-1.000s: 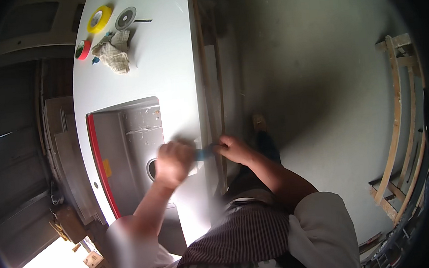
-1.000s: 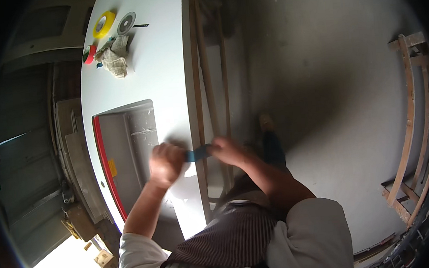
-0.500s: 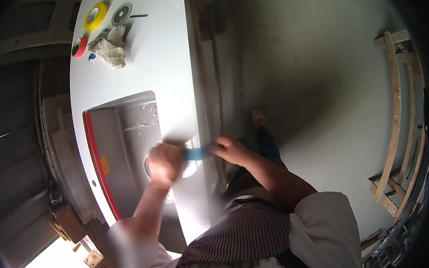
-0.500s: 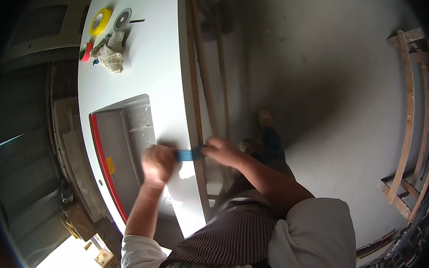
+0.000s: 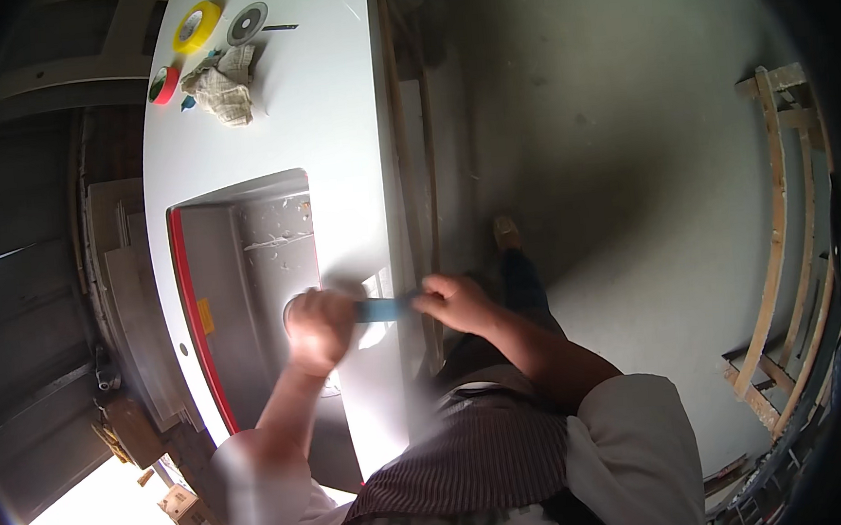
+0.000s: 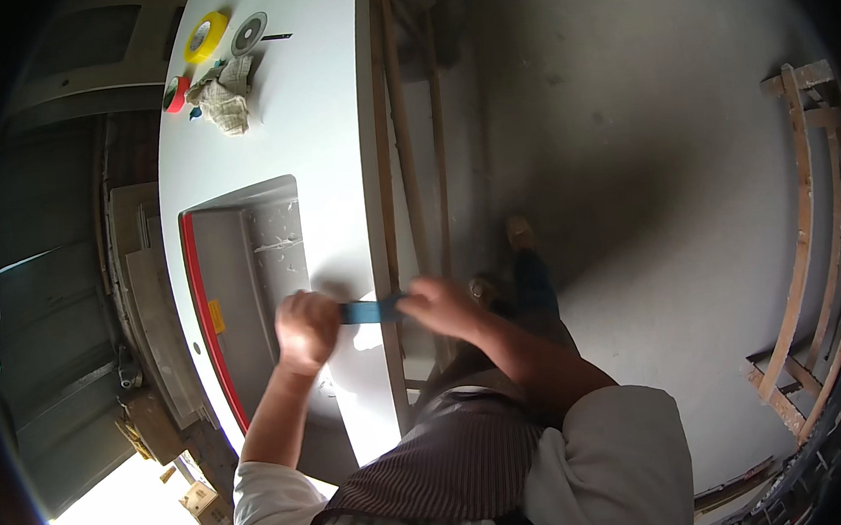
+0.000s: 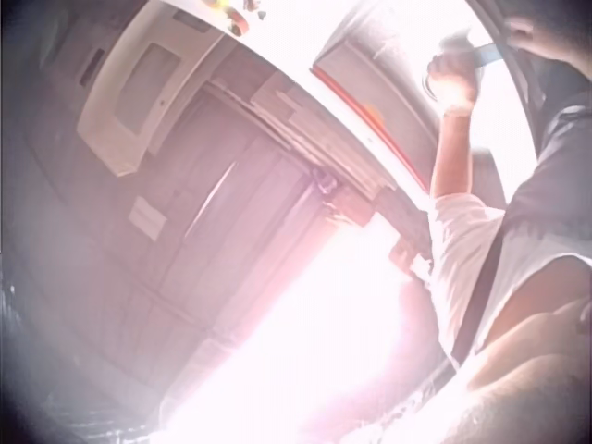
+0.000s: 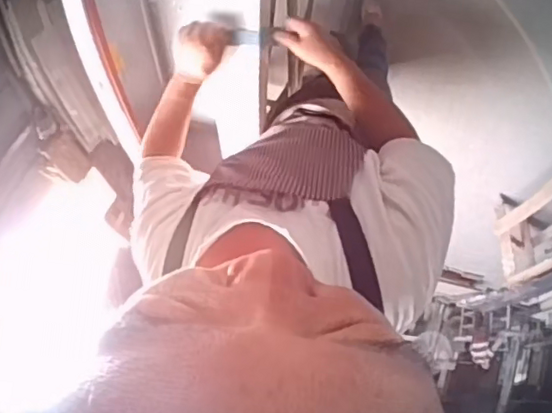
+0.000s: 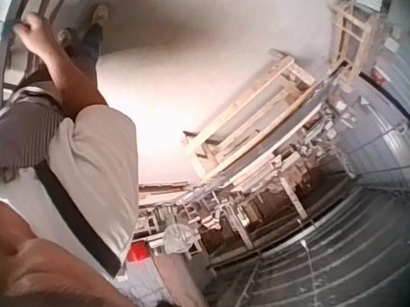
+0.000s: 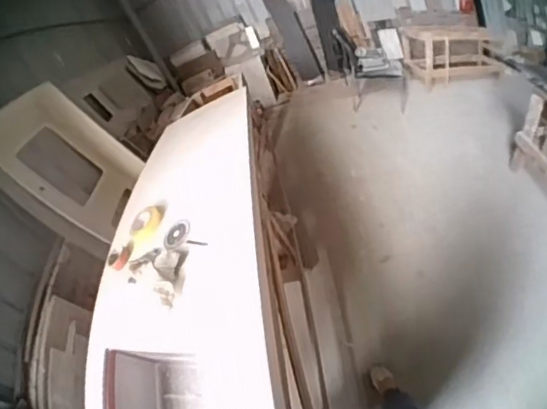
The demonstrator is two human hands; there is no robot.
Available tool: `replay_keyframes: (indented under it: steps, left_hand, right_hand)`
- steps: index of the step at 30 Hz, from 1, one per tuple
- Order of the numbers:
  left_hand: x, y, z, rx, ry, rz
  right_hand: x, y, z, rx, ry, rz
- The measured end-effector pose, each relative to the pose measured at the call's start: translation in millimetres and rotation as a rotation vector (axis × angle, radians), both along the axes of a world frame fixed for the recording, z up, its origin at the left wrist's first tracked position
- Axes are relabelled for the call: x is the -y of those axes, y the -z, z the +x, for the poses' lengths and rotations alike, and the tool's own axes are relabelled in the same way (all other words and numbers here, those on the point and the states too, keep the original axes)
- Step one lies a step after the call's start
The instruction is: The person sands the edges of a white countertop with a sanding block, then wipes the surface with a cloth. They apply blue painter's tape along the countertop edge and continue sanding and wiping the taped area.
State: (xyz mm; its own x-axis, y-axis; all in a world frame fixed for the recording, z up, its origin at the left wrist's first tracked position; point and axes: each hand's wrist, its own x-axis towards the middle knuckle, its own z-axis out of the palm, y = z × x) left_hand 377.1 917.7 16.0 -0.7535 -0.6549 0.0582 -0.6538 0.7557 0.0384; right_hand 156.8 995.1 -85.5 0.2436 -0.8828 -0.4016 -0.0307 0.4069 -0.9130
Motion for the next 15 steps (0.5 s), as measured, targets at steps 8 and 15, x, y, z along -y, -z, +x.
replay_keyframes:
  steps: [8, 15]
  left_hand:
    - [-22.9, -1.7, -31.9, -0.167, 0.060, 0.081]
    - [-34.0, 8.5, -0.7, -0.057, 0.042, 0.021]
  right_hand:
    - [-16.5, 30.1, 5.3, -0.034, -0.035, 0.009]
    - [-29.1, 46.1, 33.5, 0.088, 0.089, 0.022]
